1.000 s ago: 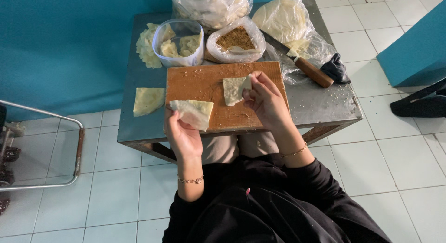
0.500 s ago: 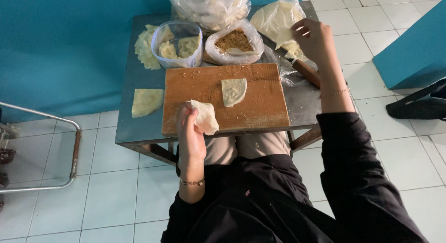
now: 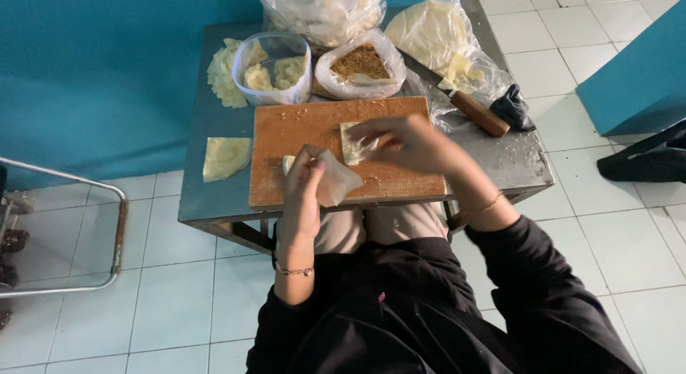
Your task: The person sits at a small table and fills triangular pastry wrappers with a brown filling using a spoon, then folds and pinches each wrapper closed by hand and places the finished pastries into a plastic bag with other completed ones.
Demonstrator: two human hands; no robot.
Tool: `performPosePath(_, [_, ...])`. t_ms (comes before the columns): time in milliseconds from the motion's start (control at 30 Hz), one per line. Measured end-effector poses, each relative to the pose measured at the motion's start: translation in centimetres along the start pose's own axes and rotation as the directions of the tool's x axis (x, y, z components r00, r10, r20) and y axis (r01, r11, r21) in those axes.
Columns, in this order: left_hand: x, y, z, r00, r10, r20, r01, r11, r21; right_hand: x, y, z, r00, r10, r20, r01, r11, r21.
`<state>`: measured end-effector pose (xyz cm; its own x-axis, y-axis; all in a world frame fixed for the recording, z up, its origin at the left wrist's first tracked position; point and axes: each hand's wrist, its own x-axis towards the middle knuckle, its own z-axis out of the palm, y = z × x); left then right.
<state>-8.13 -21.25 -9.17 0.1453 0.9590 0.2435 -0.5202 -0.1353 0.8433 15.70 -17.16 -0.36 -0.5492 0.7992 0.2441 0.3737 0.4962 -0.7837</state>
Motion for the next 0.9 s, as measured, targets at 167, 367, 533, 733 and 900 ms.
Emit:
performPosePath(167, [-0.5, 1.2, 1.3, 0.992, -0.110, -0.066, 0.117, 0.986, 0.120, 0.6, -1.6, 2.5, 0.995, 0.081, -0.061, -0.078, 0.996, 0.043])
performPosePath(367, [-0.9, 2.3, 2.4, 0.997, -0.008, -0.076, 0.049, 0.827, 0.561, -0.4, -0.5, 1.1, 0.982, -0.116, -0.149, 0.118, 0.993, 0.005])
performPosePath(533, [0.8, 4.2, 1.1, 0.981, 0.155, -0.116, 0.012, 0.550, 0.835, 0.9, 1.2, 0.5, 0.994, 0.039, -0.105, -0.054, 0.989, -0.136])
performPosePath(733, [6.9, 4.7, -2.6, 0.890, 0.415, 0.189, -0.344, 0.342, 0.874, 4.7, 4.0, 2.4, 0.916, -0.292, -0.274, 0.280, 0.957, -0.083])
performPosePath(900, [7.9, 4.2, -5.9, 0.911, 0.207, 0.356, -0.386, 0.125, 0.914, 4.1, 5.0, 3.3, 0.989, -0.018, -0.145, -0.046, 0.906, -0.422])
